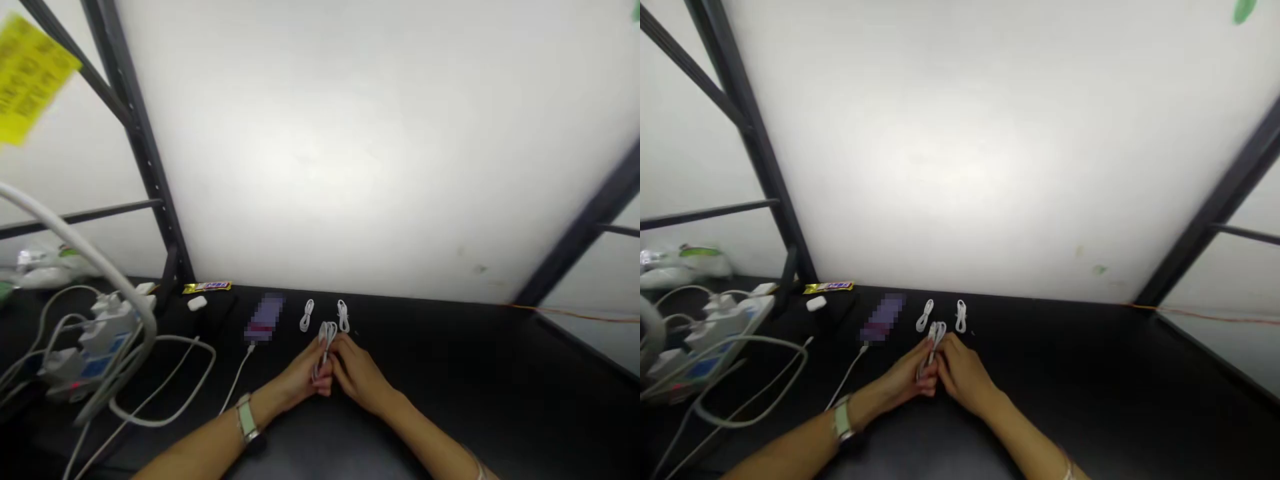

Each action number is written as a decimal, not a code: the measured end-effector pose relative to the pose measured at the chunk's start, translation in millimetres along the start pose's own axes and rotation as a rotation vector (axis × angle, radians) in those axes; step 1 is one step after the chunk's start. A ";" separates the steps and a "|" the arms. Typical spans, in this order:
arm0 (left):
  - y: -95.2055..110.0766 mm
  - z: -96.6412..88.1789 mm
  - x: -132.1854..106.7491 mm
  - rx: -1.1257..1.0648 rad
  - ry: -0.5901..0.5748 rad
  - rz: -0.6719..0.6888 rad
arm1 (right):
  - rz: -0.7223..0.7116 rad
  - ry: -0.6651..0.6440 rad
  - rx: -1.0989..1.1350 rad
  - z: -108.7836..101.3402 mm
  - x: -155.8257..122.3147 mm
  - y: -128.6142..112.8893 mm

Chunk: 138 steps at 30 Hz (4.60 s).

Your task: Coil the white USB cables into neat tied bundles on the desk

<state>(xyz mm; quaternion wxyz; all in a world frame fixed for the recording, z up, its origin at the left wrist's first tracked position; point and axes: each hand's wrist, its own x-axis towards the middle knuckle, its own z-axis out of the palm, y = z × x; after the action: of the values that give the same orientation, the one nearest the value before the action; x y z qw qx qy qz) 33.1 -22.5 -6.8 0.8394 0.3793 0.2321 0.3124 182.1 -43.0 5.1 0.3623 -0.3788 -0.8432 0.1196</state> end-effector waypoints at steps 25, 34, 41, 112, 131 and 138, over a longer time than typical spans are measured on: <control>8.9 -1.0 -2.8 0.288 0.120 0.356 | -0.021 -0.014 -0.285 -2.8 -0.8 9.0; 10.5 -5.5 -2.0 0.447 0.105 0.333 | -0.078 -0.062 -0.416 -6.1 0.1 5.3; 11.1 -4.0 -3.7 0.552 0.105 0.374 | -0.144 -0.042 -0.516 -1.3 0.4 9.5; 14.9 -20.6 -1.6 0.236 0.142 0.056 | -0.040 0.009 -0.108 -10.8 -1.1 5.3; 16.1 -18.2 0.1 0.366 0.176 0.255 | 0.930 0.040 1.319 5.9 5.3 18.5; 19.0 -18.7 -2.2 0.197 0.216 0.186 | 0.580 0.213 0.687 12.0 2.2 12.8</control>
<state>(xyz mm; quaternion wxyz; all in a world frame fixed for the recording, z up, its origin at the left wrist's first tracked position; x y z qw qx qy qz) 13.2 -5.0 -3.0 0.7359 0.4436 0.3144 0.4034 179.8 -31.7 -8.5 0.5031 -0.4674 -0.5719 0.4488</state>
